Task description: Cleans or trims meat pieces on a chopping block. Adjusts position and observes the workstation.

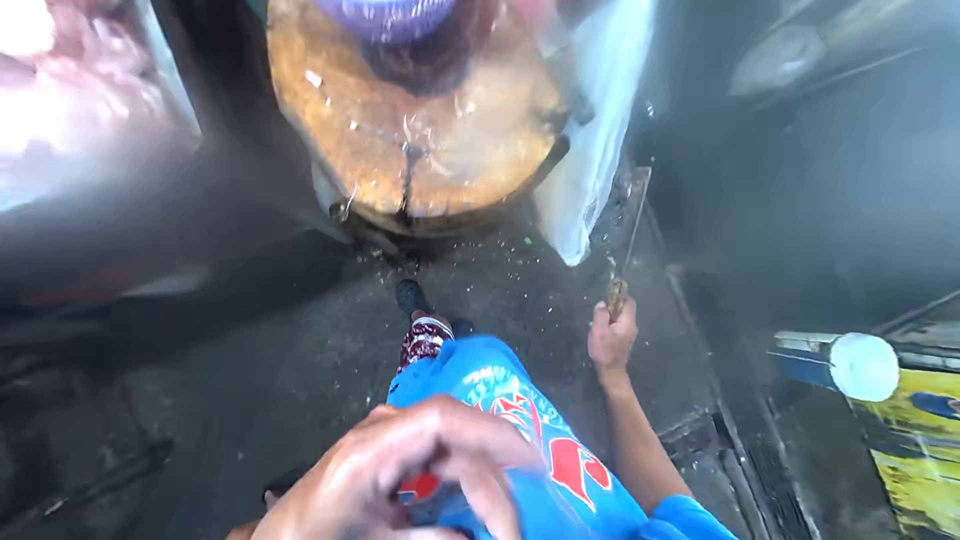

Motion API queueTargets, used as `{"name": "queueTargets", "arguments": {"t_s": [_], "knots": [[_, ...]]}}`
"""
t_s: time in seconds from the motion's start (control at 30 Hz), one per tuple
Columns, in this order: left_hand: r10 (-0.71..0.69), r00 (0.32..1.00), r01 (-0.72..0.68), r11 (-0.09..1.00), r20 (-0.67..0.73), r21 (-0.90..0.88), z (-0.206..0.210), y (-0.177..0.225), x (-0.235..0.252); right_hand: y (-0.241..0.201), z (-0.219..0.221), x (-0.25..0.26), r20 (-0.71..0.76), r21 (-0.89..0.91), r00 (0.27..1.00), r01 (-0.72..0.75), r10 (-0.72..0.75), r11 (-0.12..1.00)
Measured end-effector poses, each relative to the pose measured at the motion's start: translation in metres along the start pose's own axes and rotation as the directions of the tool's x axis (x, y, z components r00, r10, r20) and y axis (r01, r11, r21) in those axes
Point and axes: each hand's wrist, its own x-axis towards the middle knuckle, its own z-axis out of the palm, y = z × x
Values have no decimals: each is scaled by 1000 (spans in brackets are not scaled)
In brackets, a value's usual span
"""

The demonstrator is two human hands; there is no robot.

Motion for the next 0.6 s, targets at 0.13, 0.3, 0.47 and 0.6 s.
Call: {"name": "queueTargets", "arguments": {"t_s": [0.13,0.3,0.47,0.6], "knots": [[-381,803,581,326,-459,746,-68,-67,-23,-42,30,41,-77,404,971,239,-227,883],[-664,230,867,-192,-712,460,-147,-97,-31,-44,35,65,297,157,952,32,-78,987],[-522,530,748,-82,-668,658,-205,-59,54,-47,29,79,470,-153,880,12,62,988],[-262,893,392,55,-366,918,-248,-35,133,-56,22,78,323,-12,946,2,2,1000]]}}
